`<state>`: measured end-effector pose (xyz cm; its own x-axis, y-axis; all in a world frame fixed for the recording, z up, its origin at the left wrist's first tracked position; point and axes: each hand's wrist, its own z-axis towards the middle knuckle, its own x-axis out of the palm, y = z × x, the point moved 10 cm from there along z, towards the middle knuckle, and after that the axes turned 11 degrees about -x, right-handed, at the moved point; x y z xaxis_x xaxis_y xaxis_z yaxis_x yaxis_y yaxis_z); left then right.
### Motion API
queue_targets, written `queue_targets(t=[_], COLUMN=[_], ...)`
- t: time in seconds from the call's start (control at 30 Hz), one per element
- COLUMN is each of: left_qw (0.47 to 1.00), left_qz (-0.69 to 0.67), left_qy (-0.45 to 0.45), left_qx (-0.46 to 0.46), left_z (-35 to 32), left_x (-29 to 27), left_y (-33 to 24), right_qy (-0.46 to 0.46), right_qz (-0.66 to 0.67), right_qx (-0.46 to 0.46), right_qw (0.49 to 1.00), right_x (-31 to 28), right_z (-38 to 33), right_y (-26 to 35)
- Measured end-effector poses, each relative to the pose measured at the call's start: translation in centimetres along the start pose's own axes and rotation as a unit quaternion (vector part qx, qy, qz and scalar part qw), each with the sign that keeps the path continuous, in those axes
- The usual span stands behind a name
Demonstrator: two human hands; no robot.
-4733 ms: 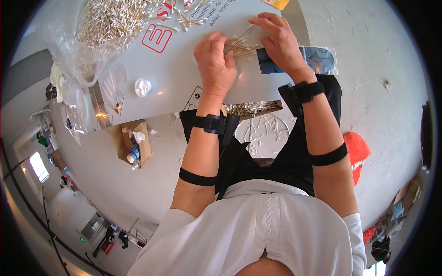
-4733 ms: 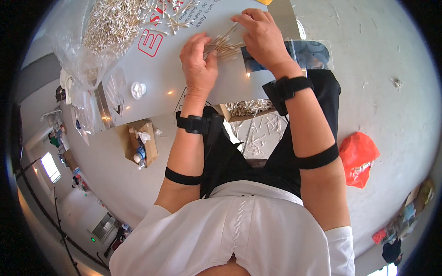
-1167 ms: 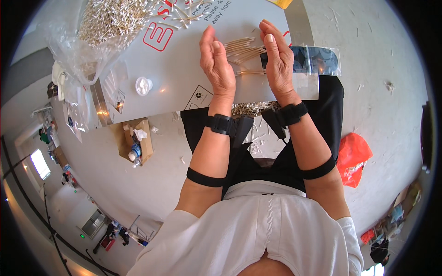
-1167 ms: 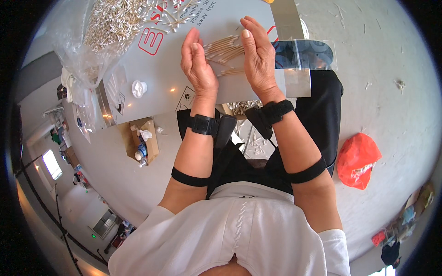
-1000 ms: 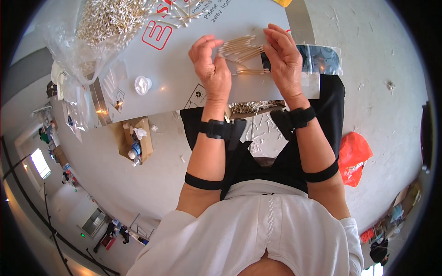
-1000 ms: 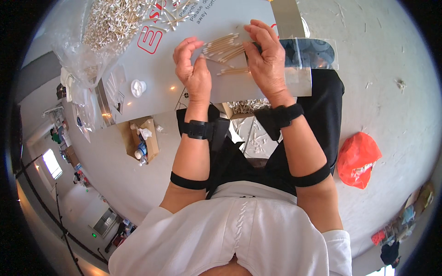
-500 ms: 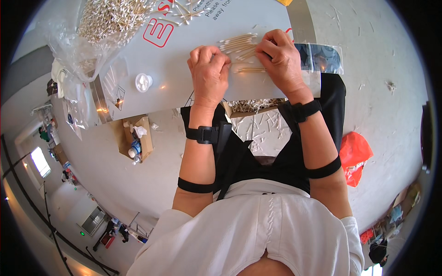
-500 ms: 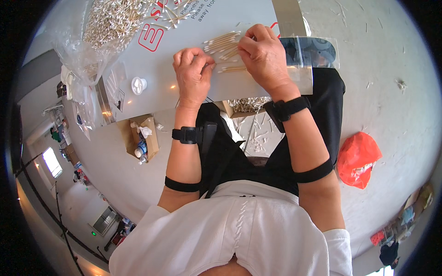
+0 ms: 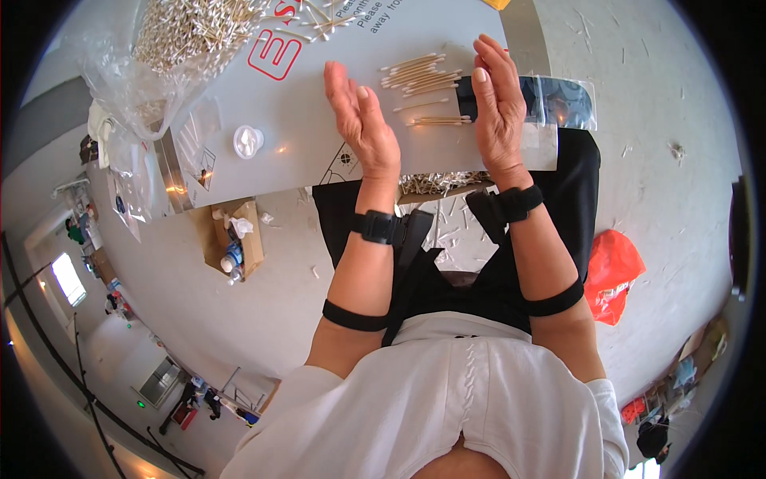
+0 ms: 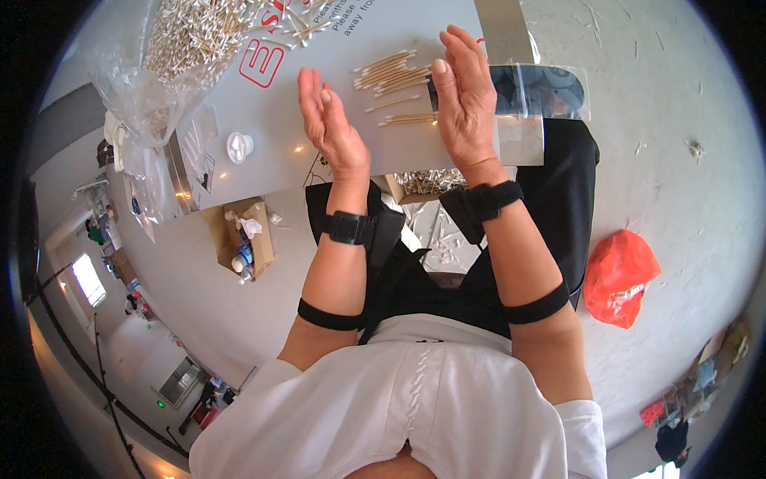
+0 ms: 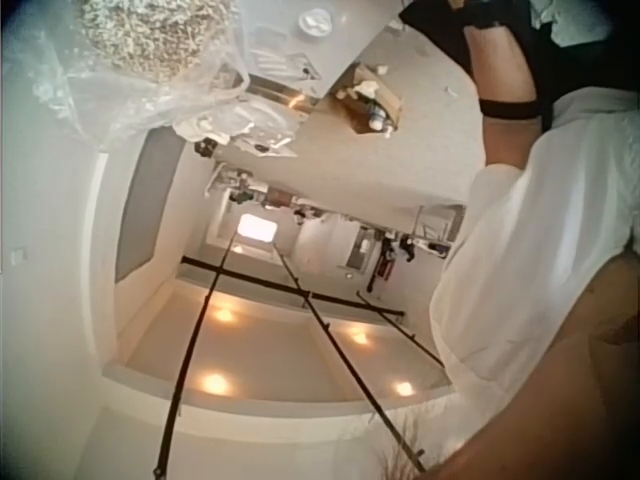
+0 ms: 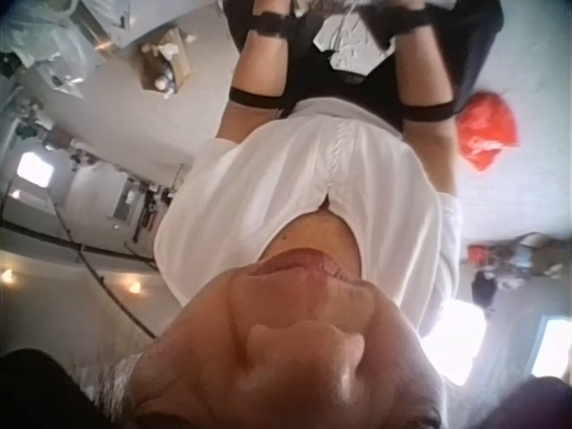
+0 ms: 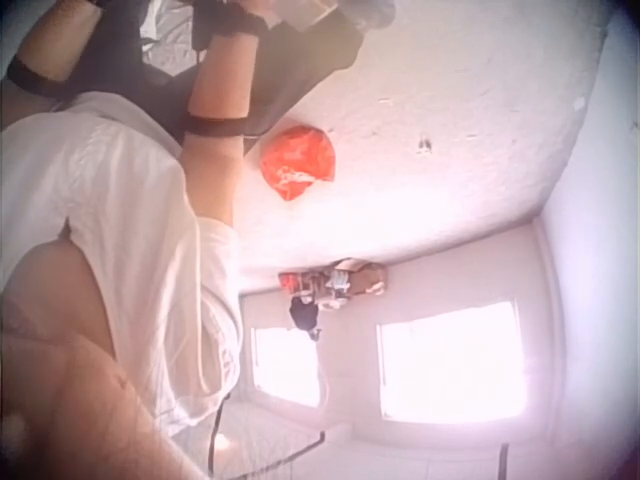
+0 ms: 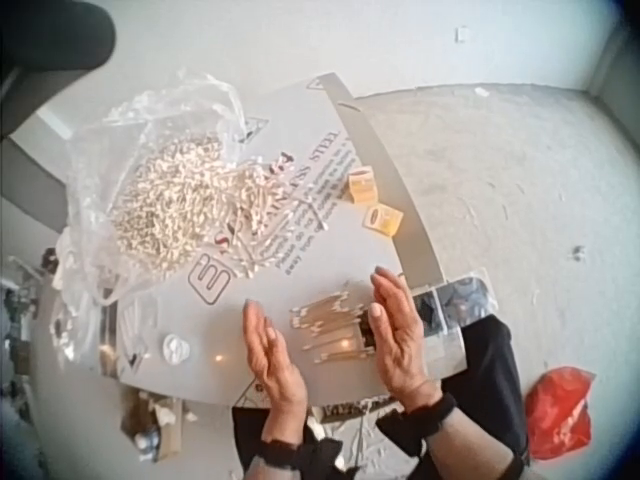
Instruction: Picking up loose cotton swabs, aligning them, and placing them into a small retail packaging box.
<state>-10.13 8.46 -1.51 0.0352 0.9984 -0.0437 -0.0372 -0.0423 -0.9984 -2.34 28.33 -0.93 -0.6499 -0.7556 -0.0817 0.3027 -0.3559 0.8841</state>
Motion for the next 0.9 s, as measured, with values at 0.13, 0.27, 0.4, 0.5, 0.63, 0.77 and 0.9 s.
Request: queue_targets(t=[0.13,0.27,0.4,0.5,0.63,0.77,0.9], left_qw=[1.000,1.000,0.998,0.993,0.991,0.991,0.991], left_qz=[-0.007,-0.007,-0.016,-0.102,-0.130,-0.120,-0.125], left_qy=[0.001,0.025,0.053,0.051,0.005,-0.031,-0.027], left_qx=[-0.004,-0.015,-0.008,-0.027,-0.036,-0.039,-0.042], left_z=[1.0,0.9,0.8,1.2,0.7,-0.9,-1.2], left_x=[1.8,3.1,4.4,3.7,2.0,2.2,3.0], left_y=[0.4,0.4,-0.1,0.4,0.8,0.8,0.7], right_qy=[-0.005,0.032,0.038,-0.006,-0.064,-0.085,-0.069], right_qz=[0.030,0.008,0.008,0.063,0.096,0.075,0.053], right_qx=[-0.022,-0.022,-0.002,0.004,0.040,0.053,0.063], right_qw=[0.999,0.999,0.999,0.998,0.993,0.992,0.994], right_x=[1.4,3.4,3.9,3.3,0.9,0.7,1.5], right_z=[1.0,1.3,0.7,0.5,-0.5,-1.9,-1.5], right_y=[-1.0,-0.5,-0.5,-1.3,-2.0,-0.7,-0.7])
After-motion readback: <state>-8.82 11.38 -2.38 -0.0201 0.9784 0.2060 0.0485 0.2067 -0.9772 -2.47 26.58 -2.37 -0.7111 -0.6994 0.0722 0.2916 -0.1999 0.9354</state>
